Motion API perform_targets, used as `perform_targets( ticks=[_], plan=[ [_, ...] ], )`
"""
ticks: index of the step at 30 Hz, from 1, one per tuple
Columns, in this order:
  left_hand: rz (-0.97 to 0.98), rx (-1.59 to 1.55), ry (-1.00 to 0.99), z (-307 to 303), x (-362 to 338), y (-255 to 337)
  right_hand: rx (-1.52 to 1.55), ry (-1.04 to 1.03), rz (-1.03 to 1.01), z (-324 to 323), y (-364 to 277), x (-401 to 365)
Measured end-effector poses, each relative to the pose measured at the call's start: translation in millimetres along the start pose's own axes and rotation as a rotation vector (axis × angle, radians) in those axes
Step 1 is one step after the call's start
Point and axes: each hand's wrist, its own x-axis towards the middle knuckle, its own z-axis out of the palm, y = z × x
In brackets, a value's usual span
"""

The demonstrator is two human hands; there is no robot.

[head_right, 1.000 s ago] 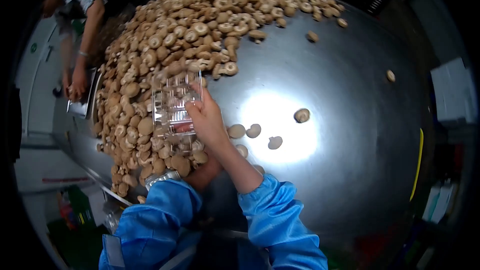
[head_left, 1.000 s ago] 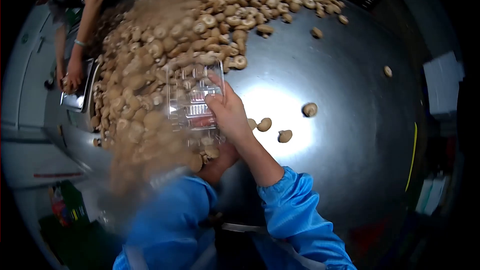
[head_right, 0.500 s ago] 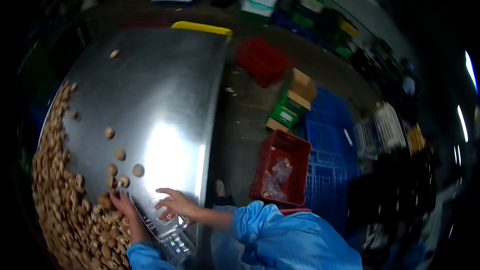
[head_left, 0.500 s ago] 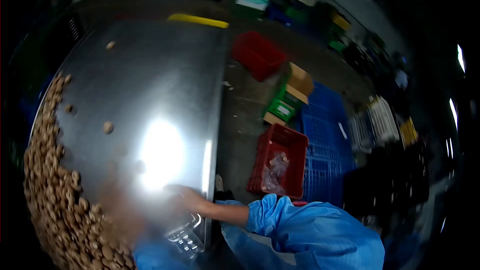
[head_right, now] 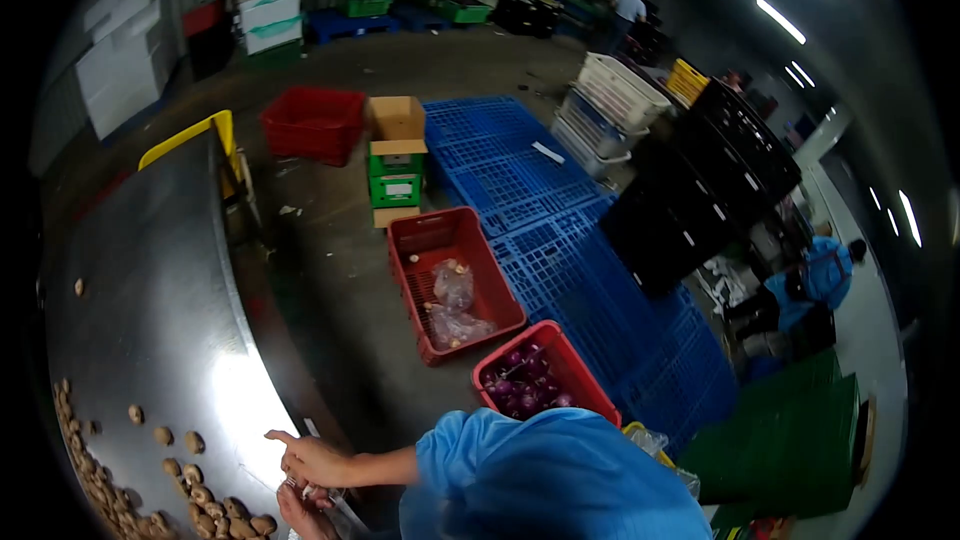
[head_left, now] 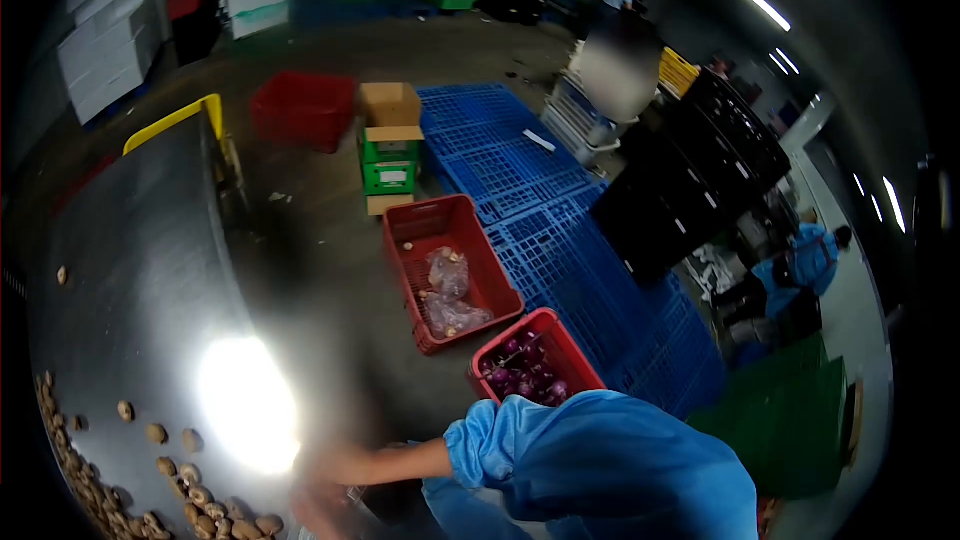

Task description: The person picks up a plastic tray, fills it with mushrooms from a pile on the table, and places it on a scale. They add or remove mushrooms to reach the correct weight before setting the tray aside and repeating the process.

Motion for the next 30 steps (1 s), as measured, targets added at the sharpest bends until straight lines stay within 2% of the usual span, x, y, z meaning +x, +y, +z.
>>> perform_targets(
  ticks=[2,3,5,6,7,8,12,15,16,18,19,20,22,28,30],
  plan=[
    [-0.055,0.050,0.014,8,-14,-1,-0.073,-0.004,0.028,-8,2,-19],
    [-0.034,0.378,0.204,22,-28,4,-0.074,0.025,0.028,-11,7,-28],
    [-0.050,0.156,-0.018,35,-35,-4,-0.076,0.081,0.027,-17,16,-46],
    [-0.061,0.043,-0.128,36,-38,-11,-0.109,0.124,-0.066,-21,29,-52],
    [0.059,0.219,0.109,19,-28,-46,-0.146,0.170,-0.157,-25,42,-58],
    [-0.015,0.220,0.182,46,-43,-39,-0.166,0.251,-0.309,-26,75,-55],
    [-0.046,0.379,-0.121,83,-79,-29,-0.149,0.444,-0.410,-65,88,-98],
    [-0.037,0.404,-0.321,113,-107,-35,0.049,0.598,-0.231,-99,72,-143],
    [-0.126,0.510,-0.383,116,-111,-38,-0.002,0.728,-0.325,-106,78,-151],
    [-0.155,0.561,-0.388,128,-136,-43,-0.298,0.727,-0.347,-125,83,-185],
    [-0.132,0.545,-0.422,115,-132,-61,-0.323,0.611,-0.338,-133,92,-198],
    [-0.094,0.538,-0.425,106,-132,-74,-0.226,0.427,-0.027,-133,55,-231],
    [-0.080,0.637,-0.512,108,-145,-67,-0.261,0.314,0.032,-130,58,-254],
    [-0.078,0.652,-0.522,89,-156,-56,-0.321,0.278,0.089,-111,37,-275],
    [-0.001,0.731,-0.484,81,-159,-48,-0.304,0.336,-0.021,-104,46,-263]
  ],
)
